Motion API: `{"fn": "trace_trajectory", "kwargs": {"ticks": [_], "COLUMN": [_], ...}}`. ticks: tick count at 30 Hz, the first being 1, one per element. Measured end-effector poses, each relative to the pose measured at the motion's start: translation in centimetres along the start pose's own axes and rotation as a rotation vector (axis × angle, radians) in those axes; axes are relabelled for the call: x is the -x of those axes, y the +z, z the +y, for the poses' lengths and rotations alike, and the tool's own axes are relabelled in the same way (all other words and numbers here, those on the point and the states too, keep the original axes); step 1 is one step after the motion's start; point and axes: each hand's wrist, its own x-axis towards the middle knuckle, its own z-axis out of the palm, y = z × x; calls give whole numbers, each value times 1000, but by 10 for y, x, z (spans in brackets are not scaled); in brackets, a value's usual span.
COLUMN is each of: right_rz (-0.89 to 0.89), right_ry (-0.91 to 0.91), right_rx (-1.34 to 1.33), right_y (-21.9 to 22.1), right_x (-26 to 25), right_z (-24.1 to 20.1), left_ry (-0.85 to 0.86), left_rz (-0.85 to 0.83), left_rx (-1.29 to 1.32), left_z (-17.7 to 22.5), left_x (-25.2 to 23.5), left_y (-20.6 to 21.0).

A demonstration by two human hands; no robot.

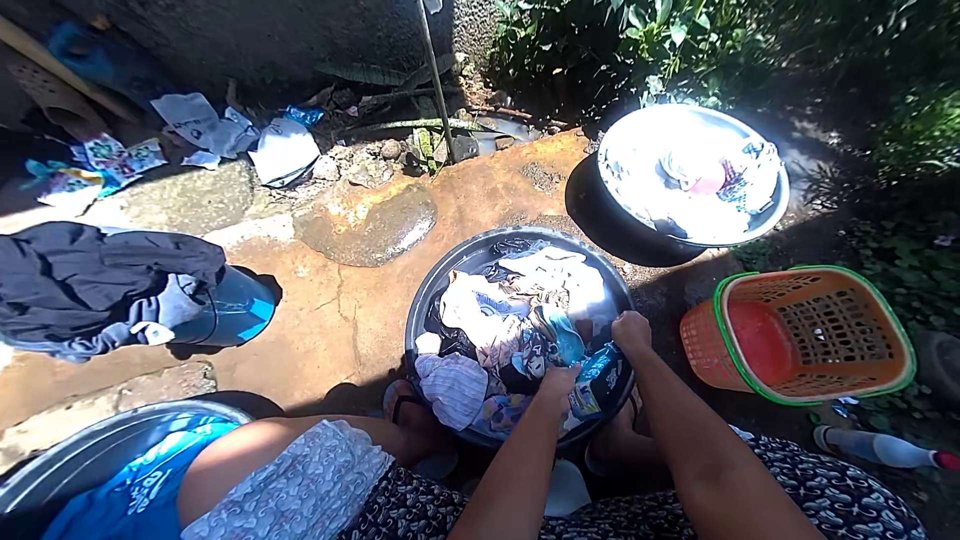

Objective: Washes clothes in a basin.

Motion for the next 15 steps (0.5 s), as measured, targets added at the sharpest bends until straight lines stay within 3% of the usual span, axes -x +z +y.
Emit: {"fn": "trace_trajectory", "kwargs": {"ticks": [4,7,11,15], "right_rz": [-77,-347,-678,-561], "right_ry": [-62,-126,-166,-4], "right_rx": [-89,-279,-551,-654], "right_y": [-4,-3,9,11], "right_x": [-14,-12,-3,-11], "right_z": [12,24,42,41], "left_ry": [-101,-80,-9,36], "left_rz": [-121,-242,-146,-255], "left_rx": [164,252,304,113], "left_z": [7,9,16,24], "left_x": [1,1,-18,-25], "left_y": [-9,-15,-7,-5]}}
